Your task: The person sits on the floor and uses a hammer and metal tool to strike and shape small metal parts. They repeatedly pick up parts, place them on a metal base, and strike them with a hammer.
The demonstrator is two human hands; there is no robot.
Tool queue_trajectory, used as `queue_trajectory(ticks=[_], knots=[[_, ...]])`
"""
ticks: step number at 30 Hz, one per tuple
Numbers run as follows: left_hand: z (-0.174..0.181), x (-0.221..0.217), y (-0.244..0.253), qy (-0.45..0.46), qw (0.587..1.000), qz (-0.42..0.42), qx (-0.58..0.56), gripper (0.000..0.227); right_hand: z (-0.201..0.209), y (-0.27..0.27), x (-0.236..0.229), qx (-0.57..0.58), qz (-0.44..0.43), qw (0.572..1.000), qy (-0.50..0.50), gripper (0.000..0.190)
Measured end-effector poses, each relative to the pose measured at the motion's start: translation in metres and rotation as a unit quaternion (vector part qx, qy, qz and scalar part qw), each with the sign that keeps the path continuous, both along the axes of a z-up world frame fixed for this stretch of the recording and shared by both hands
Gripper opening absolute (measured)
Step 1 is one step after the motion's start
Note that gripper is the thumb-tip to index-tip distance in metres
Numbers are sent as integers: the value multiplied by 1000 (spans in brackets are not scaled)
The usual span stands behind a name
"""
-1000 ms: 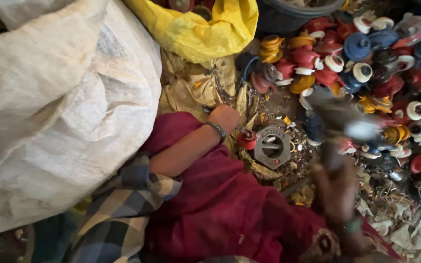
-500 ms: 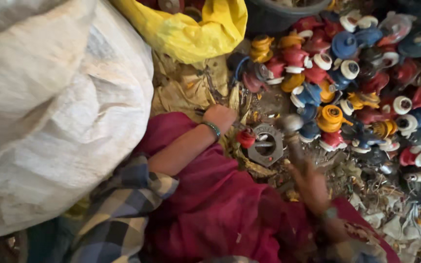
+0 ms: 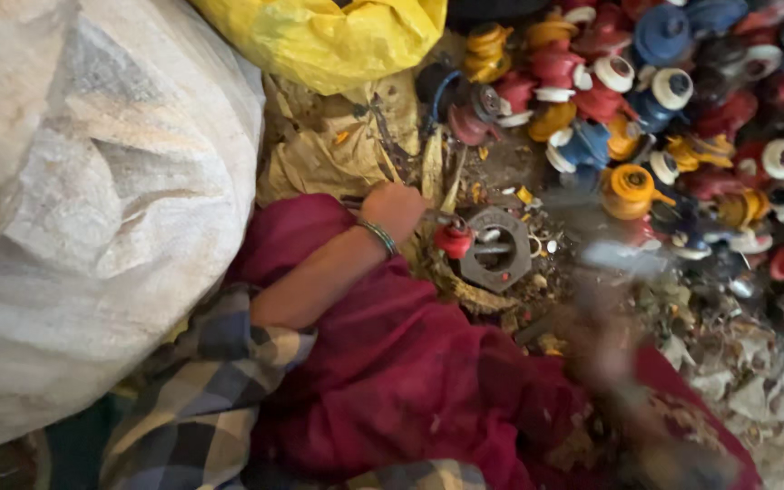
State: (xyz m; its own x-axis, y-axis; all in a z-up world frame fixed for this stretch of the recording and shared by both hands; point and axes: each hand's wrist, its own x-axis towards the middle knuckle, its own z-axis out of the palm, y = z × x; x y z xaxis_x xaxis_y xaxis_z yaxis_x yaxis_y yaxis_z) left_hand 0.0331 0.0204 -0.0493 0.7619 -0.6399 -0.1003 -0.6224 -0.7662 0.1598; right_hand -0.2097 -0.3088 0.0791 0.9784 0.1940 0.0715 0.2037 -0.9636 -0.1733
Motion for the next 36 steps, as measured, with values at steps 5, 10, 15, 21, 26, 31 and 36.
queue_trajectory(ticks=[5,10,15,21,26,31,36], knots=[[1,18,0,-52,998,4,23,17,-66,10,33,80,-143,980,114,44],[-12,-10,-11,15,999,-12,34,18,14,10,24,222,-307,922,76,33],[1,2,-5,-6,998,20,53,16,66,26,29,292,-226,925,-87,28],[13,16,5,119,988,69,68,18,-1,34,17,311,-331,891,-14,35],[11,-6,-4,30,997,-61,33,25,-87,-20,23,224,-407,868,176,61],[-17,-6,-13,143,972,-155,102,44,-143,-51,17,187,-370,890,191,68],[-20,10,-14,191,966,-149,87,35,-136,-45,16,218,-394,867,213,68]])
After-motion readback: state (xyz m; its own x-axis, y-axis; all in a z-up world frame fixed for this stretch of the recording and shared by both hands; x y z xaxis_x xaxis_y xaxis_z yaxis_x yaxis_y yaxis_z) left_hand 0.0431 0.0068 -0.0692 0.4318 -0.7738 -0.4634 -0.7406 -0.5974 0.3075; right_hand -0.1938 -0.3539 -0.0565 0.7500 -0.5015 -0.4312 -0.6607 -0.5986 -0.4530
